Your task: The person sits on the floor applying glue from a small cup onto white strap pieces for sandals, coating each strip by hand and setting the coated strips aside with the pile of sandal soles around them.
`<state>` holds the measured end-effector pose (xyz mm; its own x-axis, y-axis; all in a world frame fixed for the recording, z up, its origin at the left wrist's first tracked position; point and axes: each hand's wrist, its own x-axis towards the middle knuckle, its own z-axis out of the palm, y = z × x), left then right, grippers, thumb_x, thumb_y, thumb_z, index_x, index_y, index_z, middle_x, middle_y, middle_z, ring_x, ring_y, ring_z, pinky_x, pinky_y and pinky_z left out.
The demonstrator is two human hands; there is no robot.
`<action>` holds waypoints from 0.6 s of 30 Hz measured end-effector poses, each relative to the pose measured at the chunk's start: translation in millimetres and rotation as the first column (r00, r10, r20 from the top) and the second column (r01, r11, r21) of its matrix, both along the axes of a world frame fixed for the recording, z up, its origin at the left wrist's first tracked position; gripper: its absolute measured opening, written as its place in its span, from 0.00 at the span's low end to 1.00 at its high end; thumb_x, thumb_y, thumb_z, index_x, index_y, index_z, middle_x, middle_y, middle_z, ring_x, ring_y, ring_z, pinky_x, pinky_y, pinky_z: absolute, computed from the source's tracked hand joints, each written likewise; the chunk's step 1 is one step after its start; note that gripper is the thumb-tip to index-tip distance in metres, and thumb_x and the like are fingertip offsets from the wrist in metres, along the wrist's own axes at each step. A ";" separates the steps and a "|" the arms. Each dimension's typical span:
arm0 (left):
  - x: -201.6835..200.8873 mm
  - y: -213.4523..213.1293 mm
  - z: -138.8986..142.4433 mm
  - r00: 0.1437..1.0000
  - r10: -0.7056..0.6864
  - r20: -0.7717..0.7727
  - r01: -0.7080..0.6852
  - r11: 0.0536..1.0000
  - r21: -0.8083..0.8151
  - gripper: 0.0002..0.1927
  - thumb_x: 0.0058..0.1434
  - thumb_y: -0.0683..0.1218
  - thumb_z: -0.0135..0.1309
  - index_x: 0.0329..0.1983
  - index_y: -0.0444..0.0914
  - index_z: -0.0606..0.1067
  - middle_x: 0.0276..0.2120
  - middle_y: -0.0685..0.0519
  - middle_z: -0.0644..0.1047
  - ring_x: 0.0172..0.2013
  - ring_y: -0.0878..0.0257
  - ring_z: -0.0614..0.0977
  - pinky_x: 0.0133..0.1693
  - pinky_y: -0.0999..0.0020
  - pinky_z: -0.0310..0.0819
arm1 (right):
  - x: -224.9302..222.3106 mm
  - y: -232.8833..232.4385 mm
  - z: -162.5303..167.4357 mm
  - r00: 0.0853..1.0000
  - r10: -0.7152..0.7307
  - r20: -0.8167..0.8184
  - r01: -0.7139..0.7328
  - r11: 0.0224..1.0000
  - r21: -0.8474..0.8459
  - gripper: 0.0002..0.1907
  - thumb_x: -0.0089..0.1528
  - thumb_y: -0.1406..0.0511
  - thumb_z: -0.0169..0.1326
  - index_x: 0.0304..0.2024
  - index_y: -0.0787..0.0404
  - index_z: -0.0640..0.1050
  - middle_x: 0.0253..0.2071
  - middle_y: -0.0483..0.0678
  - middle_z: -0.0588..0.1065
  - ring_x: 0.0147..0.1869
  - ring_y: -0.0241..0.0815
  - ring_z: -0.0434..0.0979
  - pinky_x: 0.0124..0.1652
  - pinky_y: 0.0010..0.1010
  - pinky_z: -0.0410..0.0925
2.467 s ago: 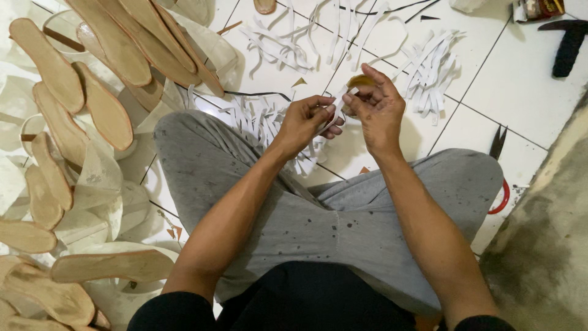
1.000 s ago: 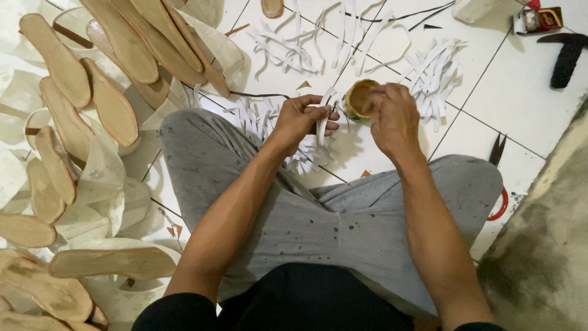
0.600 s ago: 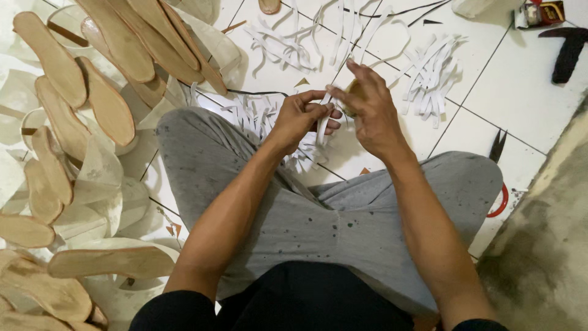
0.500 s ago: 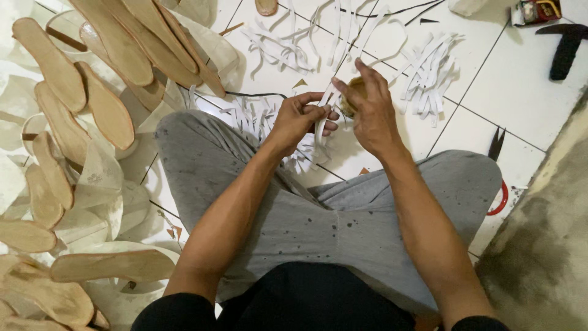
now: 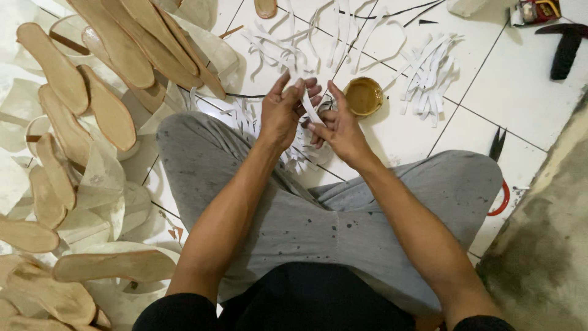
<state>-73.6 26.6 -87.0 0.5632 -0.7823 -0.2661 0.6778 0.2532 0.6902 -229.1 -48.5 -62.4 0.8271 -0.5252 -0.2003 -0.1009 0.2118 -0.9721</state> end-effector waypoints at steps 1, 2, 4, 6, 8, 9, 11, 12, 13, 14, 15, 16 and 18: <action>2.9 0.4 -1.4 0.998 0.069 -0.005 -0.069 0.998 -0.016 0.35 0.67 0.42 0.54 0.73 0.33 0.52 0.50 0.37 0.78 0.47 0.51 0.85 0.49 0.58 0.84 | -0.4 -0.2 0.9 0.999 -0.015 -0.048 0.014 1.000 -0.015 0.52 0.64 0.73 0.59 0.79 0.54 0.41 0.41 0.61 0.76 0.33 0.43 0.77 0.31 0.29 0.72; 7.0 0.0 -2.1 0.993 0.114 -0.012 -0.114 0.993 -0.015 0.35 0.67 0.42 0.54 0.73 0.32 0.52 0.50 0.37 0.78 0.47 0.50 0.84 0.50 0.57 0.84 | -1.9 -2.8 2.4 0.999 -0.048 -0.007 0.048 0.999 -0.017 0.50 0.64 0.74 0.58 0.79 0.55 0.42 0.42 0.58 0.77 0.34 0.41 0.78 0.32 0.29 0.73; 15.5 1.2 -3.0 0.979 0.203 -0.026 -0.203 0.979 -0.011 0.35 0.67 0.41 0.53 0.72 0.32 0.51 0.50 0.36 0.78 0.47 0.48 0.84 0.51 0.54 0.84 | -6.5 -10.5 6.2 0.991 -0.110 0.078 0.112 0.994 -0.014 0.48 0.65 0.74 0.56 0.79 0.57 0.43 0.44 0.53 0.77 0.35 0.38 0.81 0.32 0.27 0.75; 19.2 1.4 -4.3 0.973 0.231 -0.020 -0.231 0.973 -0.017 0.35 0.67 0.41 0.53 0.72 0.32 0.51 0.49 0.36 0.78 0.47 0.48 0.84 0.50 0.54 0.84 | -10.2 -17.0 9.4 0.973 -0.220 0.064 0.225 0.970 -0.088 0.44 0.65 0.75 0.57 0.78 0.59 0.50 0.43 0.53 0.79 0.35 0.38 0.82 0.33 0.27 0.76; 19.3 1.3 -5.6 0.970 0.241 -0.015 -0.242 0.970 -0.021 0.35 0.67 0.41 0.53 0.72 0.31 0.51 0.50 0.36 0.78 0.47 0.48 0.84 0.50 0.54 0.84 | -13.6 -22.1 12.6 0.952 -0.291 0.092 0.301 0.946 -0.124 0.40 0.65 0.76 0.58 0.76 0.61 0.56 0.42 0.53 0.80 0.35 0.38 0.82 0.33 0.27 0.77; 19.0 1.2 -6.4 0.971 0.240 -0.012 -0.240 0.970 -0.023 0.34 0.68 0.41 0.53 0.72 0.30 0.51 0.50 0.36 0.78 0.47 0.48 0.84 0.51 0.54 0.84 | -15.0 -24.2 14.2 0.944 -0.305 0.125 0.319 0.940 -0.122 0.38 0.66 0.77 0.57 0.76 0.61 0.58 0.43 0.53 0.79 0.36 0.37 0.81 0.34 0.27 0.77; 18.3 0.1 -8.5 0.971 0.240 -0.024 -0.240 0.970 -0.024 0.34 0.68 0.40 0.53 0.73 0.30 0.52 0.50 0.36 0.78 0.47 0.49 0.84 0.51 0.54 0.84 | -16.2 -25.6 16.9 0.929 -0.326 0.176 0.351 0.927 -0.134 0.36 0.66 0.77 0.57 0.75 0.62 0.60 0.45 0.52 0.80 0.37 0.37 0.81 0.34 0.26 0.77; 17.2 0.1 -10.4 0.970 0.241 -0.041 -0.242 0.970 -0.020 0.34 0.68 0.40 0.52 0.73 0.29 0.51 0.50 0.35 0.77 0.47 0.48 0.84 0.51 0.55 0.84 | -17.1 -25.0 17.9 0.923 -0.333 0.191 0.362 0.920 -0.147 0.35 0.67 0.78 0.57 0.75 0.62 0.61 0.45 0.52 0.80 0.37 0.37 0.81 0.35 0.26 0.77; 17.2 0.6 -12.4 0.968 0.246 -0.057 -0.247 0.969 -0.015 0.34 0.68 0.39 0.52 0.73 0.29 0.51 0.51 0.35 0.77 0.47 0.48 0.84 0.50 0.55 0.84 | -17.2 -23.9 18.6 0.918 -0.338 0.207 0.372 0.914 -0.159 0.35 0.67 0.78 0.57 0.74 0.62 0.62 0.46 0.52 0.80 0.38 0.37 0.81 0.35 0.26 0.77; 17.4 1.8 -14.9 0.966 0.257 0.018 -0.258 0.966 0.016 0.35 0.68 0.39 0.52 0.74 0.31 0.50 0.52 0.37 0.76 0.48 0.51 0.83 0.50 0.57 0.82 | -17.2 -22.2 19.1 0.916 -0.333 0.224 0.375 0.909 -0.181 0.34 0.68 0.78 0.57 0.75 0.62 0.62 0.45 0.52 0.80 0.38 0.37 0.81 0.36 0.26 0.77; 17.1 2.6 -17.6 0.960 0.265 0.093 -0.270 0.962 0.045 0.37 0.67 0.38 0.52 0.75 0.33 0.49 0.54 0.39 0.76 0.50 0.54 0.81 0.49 0.59 0.81 | -17.3 -20.9 19.4 0.913 -0.328 0.242 0.378 0.903 -0.203 0.34 0.68 0.78 0.57 0.75 0.62 0.63 0.43 0.52 0.79 0.39 0.37 0.81 0.36 0.26 0.77; 17.0 2.8 -20.2 0.949 0.267 0.168 -0.282 0.957 0.073 0.38 0.67 0.37 0.52 0.76 0.34 0.49 0.56 0.41 0.75 0.51 0.57 0.80 0.48 0.61 0.79 | -17.1 -20.0 19.5 0.910 -0.324 0.261 0.383 0.896 -0.225 0.34 0.69 0.78 0.57 0.76 0.62 0.63 0.42 0.53 0.79 0.39 0.37 0.80 0.37 0.27 0.77; 17.6 2.4 -24.6 0.943 0.250 0.218 -0.276 0.957 0.095 0.40 0.65 0.34 0.51 0.77 0.35 0.47 0.59 0.41 0.75 0.50 0.56 0.80 0.50 0.61 0.78 | -17.1 -19.4 18.6 0.915 -0.313 0.254 0.371 0.901 -0.226 0.36 0.68 0.78 0.58 0.76 0.61 0.61 0.42 0.52 0.79 0.40 0.34 0.79 0.38 0.25 0.78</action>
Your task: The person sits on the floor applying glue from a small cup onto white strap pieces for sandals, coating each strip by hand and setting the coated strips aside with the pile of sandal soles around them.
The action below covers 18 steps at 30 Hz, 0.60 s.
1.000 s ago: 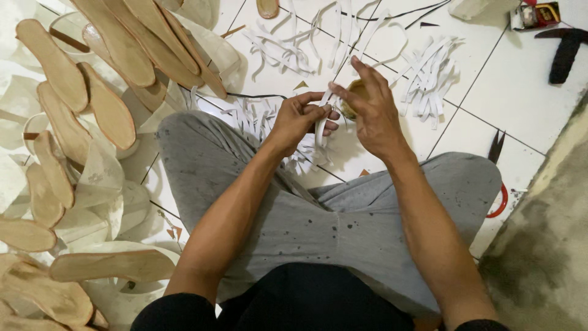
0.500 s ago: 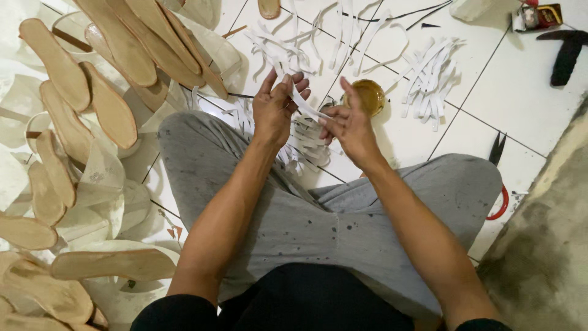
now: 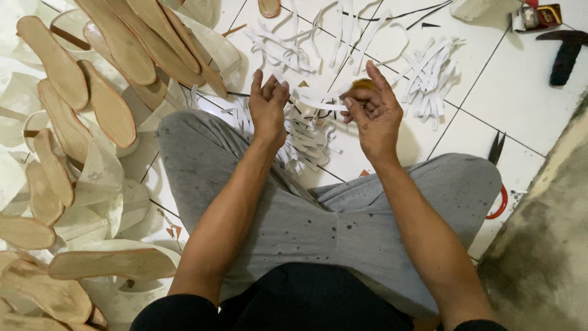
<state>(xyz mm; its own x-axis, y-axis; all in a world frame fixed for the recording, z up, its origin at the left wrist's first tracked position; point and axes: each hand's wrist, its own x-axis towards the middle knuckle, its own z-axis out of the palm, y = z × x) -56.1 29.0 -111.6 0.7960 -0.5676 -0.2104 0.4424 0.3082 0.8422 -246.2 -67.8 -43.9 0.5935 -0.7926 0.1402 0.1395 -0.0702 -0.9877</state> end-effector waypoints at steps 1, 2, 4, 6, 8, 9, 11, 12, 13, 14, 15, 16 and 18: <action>0.4 0.0 -1.4 1.000 -0.004 0.022 0.004 1.000 0.019 0.41 0.65 0.33 0.51 0.77 0.35 0.46 0.60 0.41 0.74 0.49 0.55 0.79 0.51 0.61 0.78 | 0.3 -0.2 -1.1 1.000 0.007 -0.003 -0.007 1.000 0.002 0.37 0.68 0.77 0.58 0.76 0.61 0.59 0.43 0.51 0.79 0.40 0.33 0.79 0.38 0.25 0.78; -0.5 0.9 -1.4 0.999 -0.035 -0.006 0.035 0.999 0.021 0.41 0.64 0.33 0.51 0.77 0.35 0.47 0.59 0.40 0.75 0.51 0.53 0.80 0.52 0.61 0.78 | 0.6 -0.6 -2.7 0.999 0.037 -0.020 -0.037 0.999 0.002 0.37 0.67 0.77 0.58 0.76 0.61 0.59 0.42 0.51 0.79 0.40 0.33 0.79 0.38 0.24 0.77; -3.4 0.8 -0.6 0.993 -0.100 -0.062 0.101 0.995 0.019 0.39 0.64 0.34 0.50 0.76 0.36 0.48 0.59 0.36 0.75 0.53 0.49 0.81 0.53 0.60 0.79 | 1.9 -4.1 -6.8 0.994 0.091 -0.054 -0.091 0.996 0.000 0.37 0.67 0.77 0.58 0.75 0.61 0.59 0.42 0.50 0.79 0.40 0.32 0.79 0.37 0.24 0.76; -7.0 -0.6 -0.5 0.990 -0.058 0.129 0.034 0.983 0.180 0.40 0.63 0.33 0.53 0.76 0.37 0.52 0.62 0.39 0.72 0.58 0.52 0.77 0.55 0.62 0.77 | 1.8 -7.2 -12.6 0.982 0.127 -0.141 -0.119 0.991 0.066 0.37 0.65 0.76 0.58 0.74 0.62 0.60 0.41 0.49 0.79 0.39 0.32 0.79 0.37 0.23 0.77; -8.2 1.5 3.7 0.924 -0.059 0.378 -0.062 0.952 0.301 0.40 0.62 0.32 0.54 0.76 0.37 0.54 0.65 0.40 0.68 0.62 0.52 0.73 0.58 0.63 0.73 | 1.9 -11.1 -18.3 0.962 0.149 -0.229 -0.133 0.987 0.086 0.36 0.65 0.76 0.58 0.74 0.62 0.61 0.40 0.49 0.79 0.38 0.32 0.78 0.35 0.23 0.76; -9.5 6.0 5.7 0.852 -0.079 0.517 -0.119 0.933 0.339 0.40 0.62 0.32 0.54 0.76 0.36 0.54 0.67 0.39 0.66 0.63 0.51 0.72 0.58 0.62 0.70 | 1.0 -12.9 -20.6 0.949 0.151 -0.278 -0.135 0.988 0.075 0.36 0.64 0.75 0.58 0.73 0.62 0.62 0.40 0.49 0.79 0.37 0.32 0.78 0.34 0.23 0.75; -10.8 10.5 10.2 0.759 -0.132 0.638 -0.137 0.925 0.354 0.36 0.62 0.33 0.53 0.73 0.36 0.59 0.67 0.42 0.67 0.62 0.51 0.73 0.57 0.62 0.70 | -1.4 -16.1 -23.4 0.926 0.168 -0.338 -0.160 0.986 0.051 0.36 0.64 0.76 0.58 0.73 0.60 0.63 0.41 0.49 0.78 0.37 0.32 0.77 0.32 0.23 0.73; -12.3 10.1 12.3 0.757 -0.157 0.634 -0.090 0.936 0.340 0.31 0.64 0.33 0.52 0.71 0.37 0.64 0.65 0.44 0.70 0.60 0.53 0.76 0.56 0.63 0.73 | -3.2 -18.0 -23.2 0.918 0.182 -0.351 -0.180 0.983 0.038 0.37 0.63 0.76 0.59 0.73 0.60 0.63 0.42 0.49 0.78 0.38 0.32 0.76 0.32 0.23 0.72; -14.6 9.0 13.9 0.756 -0.182 0.629 -0.043 0.945 0.325 0.26 0.65 0.34 0.51 0.68 0.37 0.69 0.64 0.47 0.73 0.58 0.54 0.78 0.54 0.64 0.76 | -5.6 -19.7 -22.2 0.910 0.196 -0.367 -0.200 0.979 0.026 0.38 0.62 0.76 0.59 0.73 0.59 0.63 0.44 0.49 0.77 0.38 0.31 0.75 0.31 0.23 0.71; -17.5 6.8 15.1 0.778 -0.222 0.587 0.003 0.936 0.351 0.23 0.65 0.35 0.51 0.64 0.37 0.72 0.60 0.48 0.76 0.54 0.56 0.80 0.51 0.64 0.77 | -8.2 -21.1 -20.2 0.898 0.218 -0.382 -0.221 0.975 0.035 0.38 0.60 0.77 0.60 0.72 0.58 0.65 0.45 0.49 0.77 0.38 0.31 0.75 0.31 0.23 0.71; -20.3 3.3 16.0 0.797 -0.262 0.544 0.048 0.926 0.374 0.19 0.65 0.36 0.51 0.60 0.37 0.74 0.56 0.50 0.79 0.49 0.57 0.82 0.47 0.64 0.78 | -10.9 -22.8 -17.4 0.887 0.240 -0.395 -0.242 0.969 0.044 0.39 0.58 0.77 0.61 0.70 0.58 0.66 0.45 0.48 0.77 0.38 0.31 0.74 0.31 0.23 0.71; -22.7 -0.4 16.8 0.812 -0.300 0.501 0.094 0.914 0.394 0.16 0.65 0.36 0.51 0.56 0.37 0.77 0.52 0.51 0.81 0.45 0.58 0.84 0.44 0.64 0.79 | -12.9 -24.9 -14.0 0.875 0.262 -0.407 -0.264 0.963 0.053 0.39 0.56 0.78 0.63 0.69 0.57 0.68 0.46 0.48 0.77 0.38 0.32 0.74 0.32 0.23 0.71; -31.1 -3.4 15.7 0.703 -0.395 0.591 0.117 0.884 0.452 0.13 0.64 0.36 0.52 0.51 0.37 0.79 0.45 0.49 0.83 0.42 0.57 0.86 0.42 0.62 0.80 | -17.9 -27.9 -6.9 0.849 0.252 -0.465 -0.295 0.955 -0.021 0.38 0.54 0.78 0.64 0.67 0.60 0.70 0.44 0.49 0.77 0.38 0.33 0.75 0.34 0.24 0.73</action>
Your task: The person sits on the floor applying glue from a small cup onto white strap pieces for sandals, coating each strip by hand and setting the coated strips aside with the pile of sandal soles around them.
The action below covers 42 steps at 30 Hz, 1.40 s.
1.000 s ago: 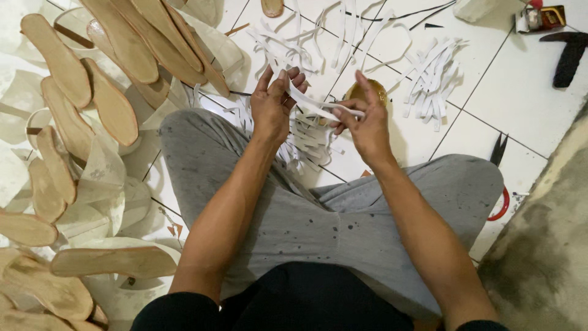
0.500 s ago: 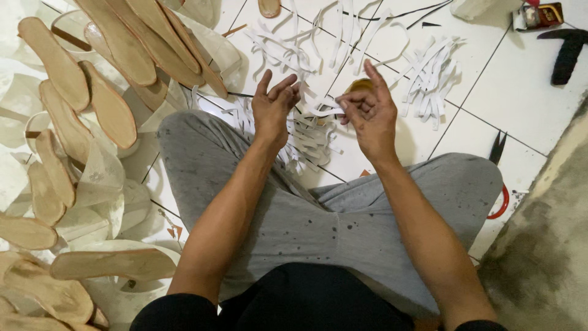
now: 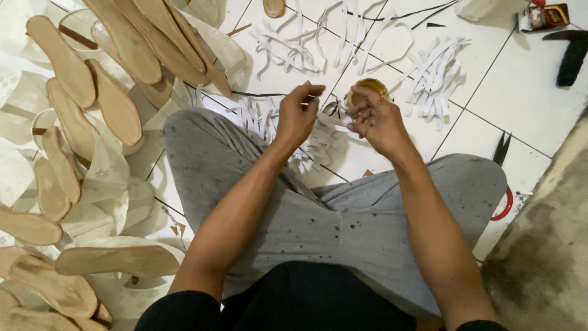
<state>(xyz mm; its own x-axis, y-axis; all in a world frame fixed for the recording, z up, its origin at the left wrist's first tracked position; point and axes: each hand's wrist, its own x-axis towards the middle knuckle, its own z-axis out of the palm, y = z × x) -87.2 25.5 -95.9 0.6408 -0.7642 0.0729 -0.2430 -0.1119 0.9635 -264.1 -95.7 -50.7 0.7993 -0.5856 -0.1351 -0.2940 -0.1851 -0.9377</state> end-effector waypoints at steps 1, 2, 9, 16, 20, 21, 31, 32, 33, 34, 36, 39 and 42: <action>-3.6 -3.1 -1.1 0.996 -0.049 0.071 0.048 0.999 0.025 0.12 0.63 0.37 0.52 0.48 0.37 0.80 0.42 0.48 0.83 0.40 0.56 0.86 0.41 0.61 0.81 | -1.4 -1.5 3.3 1.000 0.014 -0.018 -0.014 0.999 -0.045 0.38 0.54 0.78 0.64 0.66 0.61 0.71 0.43 0.49 0.77 0.38 0.34 0.75 0.36 0.25 0.75; -6.7 -8.7 -2.4 0.977 -0.113 0.183 0.108 0.993 0.037 0.12 0.62 0.36 0.53 0.47 0.37 0.81 0.41 0.47 0.83 0.41 0.53 0.85 0.43 0.59 0.80 | -2.3 -3.5 6.3 0.998 0.032 -0.051 -0.036 0.996 -0.082 0.37 0.53 0.79 0.63 0.66 0.61 0.71 0.43 0.49 0.78 0.39 0.34 0.76 0.36 0.25 0.76; -26.6 -42.0 -19.5 0.692 -0.512 0.509 0.286 0.842 0.458 0.10 0.56 0.41 0.58 0.41 0.40 0.82 0.37 0.43 0.81 0.41 0.46 0.82 0.43 0.53 0.76 | -9.5 -8.4 7.9 0.995 0.019 -0.097 -0.034 0.987 -0.160 0.35 0.52 0.81 0.63 0.63 0.65 0.74 0.40 0.51 0.79 0.39 0.36 0.78 0.39 0.26 0.76; -26.8 -36.0 -21.7 0.550 -0.620 0.559 0.295 0.771 0.564 0.06 0.54 0.42 0.58 0.35 0.41 0.82 0.37 0.49 0.81 0.46 0.52 0.80 0.47 0.53 0.69 | -9.0 -5.7 8.6 1.000 -0.013 0.012 0.014 1.000 -0.019 0.33 0.51 0.79 0.67 0.60 0.65 0.76 0.40 0.47 0.77 0.39 0.33 0.77 0.39 0.24 0.75; -18.3 -31.6 -3.7 0.736 -0.304 0.606 0.189 0.950 0.247 0.12 0.57 0.38 0.56 0.44 0.38 0.82 0.37 0.47 0.77 0.42 0.48 0.78 0.43 0.54 0.70 | -8.8 -1.6 21.1 0.985 -0.009 0.170 0.008 1.000 0.010 0.34 0.51 0.79 0.67 0.60 0.63 0.76 0.47 0.46 0.76 0.45 0.33 0.75 0.45 0.22 0.75; -15.8 -30.0 3.2 0.783 -0.233 0.577 0.152 0.971 0.186 0.11 0.59 0.38 0.56 0.44 0.37 0.82 0.37 0.46 0.76 0.41 0.48 0.77 0.42 0.55 0.71 | -8.7 -0.6 24.7 0.978 -0.009 0.207 0.009 1.000 -0.002 0.34 0.52 0.80 0.67 0.61 0.62 0.76 0.49 0.46 0.76 0.46 0.33 0.75 0.46 0.22 0.75; -23.9 -1.3 39.6 0.844 -0.345 -0.411 0.315 0.939 -0.140 0.12 0.75 0.46 0.49 0.48 0.32 0.76 0.38 0.53 0.81 0.40 0.69 0.81 0.46 0.74 0.77 | 5.4 24.3 31.4 0.825 -0.118 0.553 0.203 0.974 -0.096 0.39 0.58 0.83 0.66 0.69 0.62 0.68 0.59 0.48 0.67 0.55 0.36 0.75 0.53 0.27 0.78; -23.6 -1.3 39.3 0.846 -0.350 -0.403 0.316 0.937 -0.151 0.12 0.75 0.46 0.50 0.48 0.31 0.76 0.37 0.54 0.80 0.39 0.69 0.79 0.45 0.74 0.75 | 5.2 24.6 30.1 0.811 -0.162 0.562 0.216 0.976 -0.030 0.39 0.59 0.84 0.65 0.69 0.62 0.67 0.60 0.49 0.67 0.55 0.37 0.76 0.53 0.27 0.78; -22.4 -1.3 38.9 0.848 -0.355 -0.394 0.316 0.935 -0.161 0.11 0.74 0.45 0.50 0.48 0.30 0.76 0.35 0.54 0.80 0.38 0.70 0.78 0.43 0.74 0.73 | 4.9 24.3 28.6 0.795 -0.207 0.570 0.228 0.973 0.036 0.39 0.59 0.84 0.64 0.69 0.63 0.66 0.60 0.50 0.67 0.56 0.38 0.77 0.52 0.28 0.78; -20.8 -1.5 38.7 0.851 -0.361 -0.382 0.319 0.932 -0.171 0.11 0.74 0.44 0.50 0.47 0.30 0.76 0.34 0.55 0.79 0.37 0.70 0.76 0.42 0.74 0.71 | 4.8 23.1 27.1 0.778 -0.253 0.576 0.239 0.966 0.101 0.39 0.60 0.84 0.64 0.70 0.63 0.65 0.61 0.51 0.67 0.57 0.39 0.77 0.52 0.28 0.78; -19.2 -1.4 38.6 0.838 -0.370 -0.401 0.335 0.929 -0.157 0.10 0.72 0.44 0.51 0.46 0.30 0.77 0.34 0.55 0.80 0.36 0.71 0.77 0.41 0.74 0.72 | 4.1 18.4 24.4 0.772 -0.310 0.555 0.265 0.950 0.162 0.37 0.62 0.83 0.61 0.70 0.63 0.65 0.61 0.54 0.68 0.59 0.43 0.79 0.56 0.31 0.79; -19.5 1.2 38.7 0.838 -0.384 -0.387 0.378 0.921 -0.096 0.09 0.71 0.42 0.52 0.45 0.30 0.78 0.32 0.53 0.80 0.34 0.71 0.78 0.40 0.74 0.74 | -0.1 11.6 21.6 0.758 -0.324 0.567 0.268 0.946 0.182 0.36 0.64 0.84 0.59 0.72 0.62 0.63 0.62 0.56 0.68 0.61 0.47 0.80 0.58 0.34 0.80; -21.4 1.3 38.6 0.818 -0.384 -0.428 0.389 0.918 -0.080 0.09 0.69 0.41 0.53 0.42 0.29 0.77 0.33 0.50 0.82 0.35 0.67 0.83 0.41 0.71 0.80 | -4.4 8.7 20.9 0.757 -0.304 0.578 0.281 0.951 0.132 0.36 0.65 0.84 0.58 0.72 0.62 0.63 0.64 0.57 0.67 0.65 0.50 0.79 0.57 0.35 0.78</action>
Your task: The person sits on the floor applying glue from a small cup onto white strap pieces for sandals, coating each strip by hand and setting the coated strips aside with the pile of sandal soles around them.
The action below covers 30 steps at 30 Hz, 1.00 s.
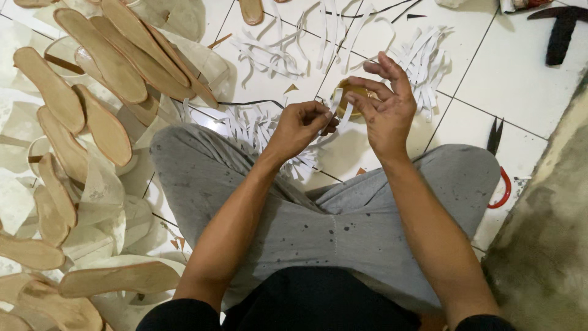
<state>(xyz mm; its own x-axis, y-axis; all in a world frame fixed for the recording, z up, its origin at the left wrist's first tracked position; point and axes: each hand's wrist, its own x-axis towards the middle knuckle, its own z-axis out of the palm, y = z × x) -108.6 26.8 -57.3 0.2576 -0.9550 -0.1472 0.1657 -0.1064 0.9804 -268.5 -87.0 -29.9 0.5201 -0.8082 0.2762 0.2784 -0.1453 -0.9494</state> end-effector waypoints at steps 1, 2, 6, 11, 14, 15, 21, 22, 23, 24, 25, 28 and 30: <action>0.3 -0.6 0.2 1.000 -0.001 -0.027 0.001 1.000 0.005 0.08 0.68 0.41 0.53 0.41 0.29 0.77 0.34 0.49 0.83 0.36 0.66 0.85 0.42 0.71 0.83 | -0.5 -0.9 0.4 1.000 -0.010 -0.006 0.010 1.000 -0.022 0.36 0.65 0.84 0.58 0.72 0.62 0.63 0.65 0.57 0.67 0.66 0.52 0.79 0.57 0.36 0.78; 0.6 -0.3 0.4 1.000 -0.004 -0.004 0.004 0.999 0.034 0.09 0.68 0.41 0.53 0.41 0.29 0.77 0.34 0.49 0.83 0.36 0.66 0.86 0.41 0.70 0.83 | -1.0 -1.2 1.0 1.000 0.004 0.004 -0.004 1.000 -0.016 0.36 0.66 0.85 0.57 0.73 0.62 0.63 0.66 0.57 0.67 0.67 0.52 0.79 0.58 0.36 0.77; -0.6 -0.4 2.9 0.996 -0.032 0.086 0.024 0.996 0.086 0.10 0.67 0.43 0.54 0.41 0.29 0.78 0.35 0.49 0.84 0.36 0.65 0.87 0.40 0.70 0.83 | -0.9 0.2 4.1 1.000 0.021 -0.004 -0.021 0.999 -0.037 0.37 0.66 0.85 0.58 0.74 0.62 0.62 0.70 0.57 0.66 0.71 0.52 0.77 0.59 0.35 0.77; -4.8 1.4 12.9 0.950 -0.063 0.306 0.026 0.992 0.124 0.12 0.66 0.44 0.57 0.44 0.29 0.81 0.34 0.48 0.84 0.35 0.64 0.85 0.38 0.68 0.80 | 1.6 5.0 7.2 1.000 0.006 -0.007 -0.007 1.000 -0.028 0.37 0.64 0.84 0.60 0.72 0.65 0.63 0.72 0.57 0.64 0.68 0.50 0.78 0.58 0.35 0.78; -5.1 2.6 19.3 0.916 0.006 0.402 0.002 1.000 -0.020 0.16 0.65 0.44 0.59 0.51 0.28 0.77 0.40 0.46 0.82 0.40 0.63 0.82 0.42 0.68 0.78 | 2.8 5.6 7.6 1.000 0.019 0.011 -0.019 1.000 0.011 0.36 0.63 0.84 0.59 0.71 0.66 0.63 0.74 0.56 0.62 0.65 0.48 0.79 0.57 0.34 0.81; -4.5 3.7 20.3 0.898 0.065 0.435 0.010 0.986 -0.169 0.19 0.64 0.43 0.60 0.55 0.27 0.75 0.46 0.44 0.80 0.45 0.62 0.80 0.46 0.68 0.75 | 3.5 5.8 7.0 1.000 0.020 0.015 -0.021 0.999 0.027 0.36 0.63 0.84 0.60 0.71 0.67 0.63 0.74 0.56 0.62 0.64 0.47 0.79 0.57 0.34 0.81; -17.8 -4.1 5.6 0.999 -0.034 -0.043 0.028 0.992 -0.123 0.16 0.71 0.47 0.54 0.53 0.30 0.78 0.42 0.50 0.83 0.47 0.65 0.83 0.53 0.69 0.78 | 8.3 5.1 -1.0 0.995 -0.020 0.097 0.001 0.983 0.185 0.36 0.61 0.84 0.61 0.70 0.67 0.65 0.75 0.57 0.60 0.66 0.48 0.78 0.60 0.34 0.79; -20.7 -5.1 1.6 0.994 -0.026 -0.106 0.012 0.992 -0.126 0.16 0.72 0.48 0.53 0.52 0.30 0.79 0.41 0.49 0.84 0.46 0.64 0.84 0.52 0.68 0.80 | 8.3 4.9 -2.5 0.994 -0.029 0.104 0.004 0.974 0.226 0.35 0.62 0.84 0.61 0.69 0.67 0.65 0.75 0.57 0.60 0.66 0.48 0.77 0.60 0.34 0.79; -21.5 -5.4 -1.5 0.998 -0.024 -0.062 0.020 0.998 -0.059 0.16 0.75 0.47 0.53 0.51 0.27 0.80 0.38 0.46 0.81 0.43 0.62 0.79 0.49 0.65 0.74 | 8.3 4.7 -4.0 0.992 -0.032 0.121 0.002 0.970 0.244 0.35 0.62 0.84 0.61 0.69 0.67 0.66 0.75 0.57 0.60 0.67 0.48 0.77 0.60 0.34 0.79; -21.5 -6.1 -3.6 1.000 -0.026 -0.016 0.026 1.000 0.008 0.17 0.78 0.45 0.52 0.50 0.24 0.81 0.36 0.42 0.78 0.40 0.59 0.73 0.45 0.62 0.69 | 8.7 4.2 -5.3 0.990 -0.036 0.138 -0.002 0.965 0.263 0.35 0.61 0.84 0.61 0.68 0.66 0.66 0.75 0.57 0.59 0.67 0.48 0.77 0.60 0.35 0.79; -21.1 -6.4 -4.6 0.999 -0.031 0.031 0.028 0.997 0.076 0.18 0.81 0.44 0.51 0.49 0.21 0.81 0.33 0.38 0.75 0.37 0.56 0.68 0.41 0.59 0.63 | 9.1 3.9 -6.5 0.987 -0.040 0.157 -0.005 0.960 0.281 0.35 0.61 0.84 0.60 0.68 0.66 0.66 0.75 0.57 0.59 0.67 0.48 0.76 0.60 0.35 0.79; -20.0 -5.6 -2.7 0.965 -0.050 -0.257 0.031 0.997 -0.076 0.14 0.71 0.44 0.53 0.51 0.27 0.79 0.41 0.47 0.84 0.43 0.63 0.85 0.49 0.68 0.80 | 8.4 3.9 -9.3 0.983 -0.028 0.182 -0.019 0.968 0.250 0.33 0.62 0.84 0.60 0.67 0.66 0.66 0.76 0.56 0.58 0.68 0.48 0.76 0.61 0.36 0.78; -20.1 -6.1 0.6 0.949 -0.030 -0.313 0.021 0.999 -0.032 0.14 0.70 0.42 0.52 0.52 0.28 0.77 0.41 0.46 0.84 0.40 0.61 0.86 0.45 0.67 0.83 | 8.3 5.0 -11.8 0.989 -0.030 0.147 -0.002 0.978 0.210 0.33 0.63 0.84 0.60 0.68 0.66 0.66 0.77 0.55 0.58 0.68 0.48 0.76 0.62 0.35 0.78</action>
<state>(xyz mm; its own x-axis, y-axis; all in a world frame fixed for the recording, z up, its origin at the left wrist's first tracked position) -128.7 20.7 -56.7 0.1780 -0.9655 -0.1902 0.4627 -0.0884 0.8821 -260.2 -82.0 -41.6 0.4743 -0.8631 0.1736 0.4183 0.0474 -0.9071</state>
